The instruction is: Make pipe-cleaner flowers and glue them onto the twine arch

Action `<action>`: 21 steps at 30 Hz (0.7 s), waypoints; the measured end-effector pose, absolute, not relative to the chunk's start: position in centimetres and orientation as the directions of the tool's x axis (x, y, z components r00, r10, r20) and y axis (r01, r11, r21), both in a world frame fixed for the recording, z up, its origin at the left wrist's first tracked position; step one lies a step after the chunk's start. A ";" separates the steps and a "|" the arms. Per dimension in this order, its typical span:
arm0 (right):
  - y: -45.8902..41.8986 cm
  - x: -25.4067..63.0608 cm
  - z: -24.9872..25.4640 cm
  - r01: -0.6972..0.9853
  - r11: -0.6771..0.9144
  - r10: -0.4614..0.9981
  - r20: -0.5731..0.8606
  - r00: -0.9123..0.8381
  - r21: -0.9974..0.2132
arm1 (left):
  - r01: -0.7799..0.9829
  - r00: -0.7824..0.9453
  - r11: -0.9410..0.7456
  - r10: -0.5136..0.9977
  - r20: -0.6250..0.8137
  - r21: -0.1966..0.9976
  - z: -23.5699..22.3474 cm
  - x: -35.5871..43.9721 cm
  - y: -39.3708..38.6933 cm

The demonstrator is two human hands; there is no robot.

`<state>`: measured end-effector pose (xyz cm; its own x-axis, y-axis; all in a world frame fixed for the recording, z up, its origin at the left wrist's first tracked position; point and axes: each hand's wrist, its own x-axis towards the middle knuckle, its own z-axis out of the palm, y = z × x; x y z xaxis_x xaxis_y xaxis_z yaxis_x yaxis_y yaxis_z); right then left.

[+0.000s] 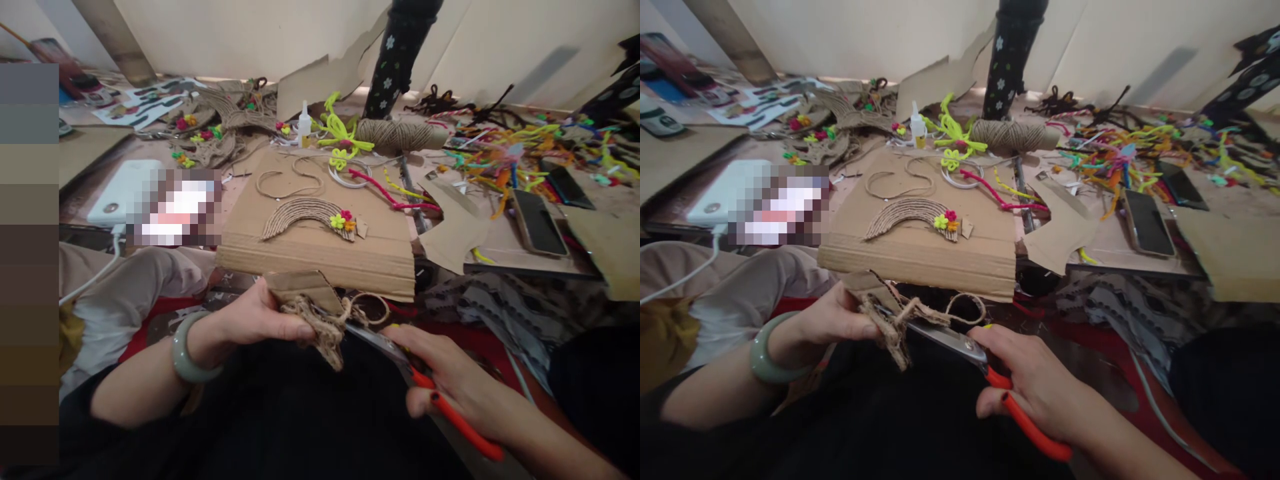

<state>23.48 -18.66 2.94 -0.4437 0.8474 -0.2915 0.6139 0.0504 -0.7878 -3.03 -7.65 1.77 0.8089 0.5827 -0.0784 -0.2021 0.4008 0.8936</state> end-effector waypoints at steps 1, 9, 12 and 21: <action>-18.7 23.5 2.9 0.623 0.055 0.849 -0.292 -0.441 -0.780 | -0.197 0.809 0.413 0.581 -0.090 0.889 1.7 -3.0 -7.8; -18.8 22.5 2.4 0.626 0.107 0.887 -0.210 -0.411 -0.773 | -0.284 0.776 0.429 0.628 -0.057 0.858 0.9 -2.5 -8.3; -18.9 22.0 2.2 0.604 0.108 0.894 -0.189 -0.407 -0.790 | -0.349 0.772 0.404 0.636 0.015 0.845 0.9 -2.3 -8.3; -19.0 21.6 1.5 0.616 0.135 0.909 -0.151 -0.389 -0.776 | -0.396 0.726 0.365 0.687 0.044 0.843 0.8 -2.1 -8.2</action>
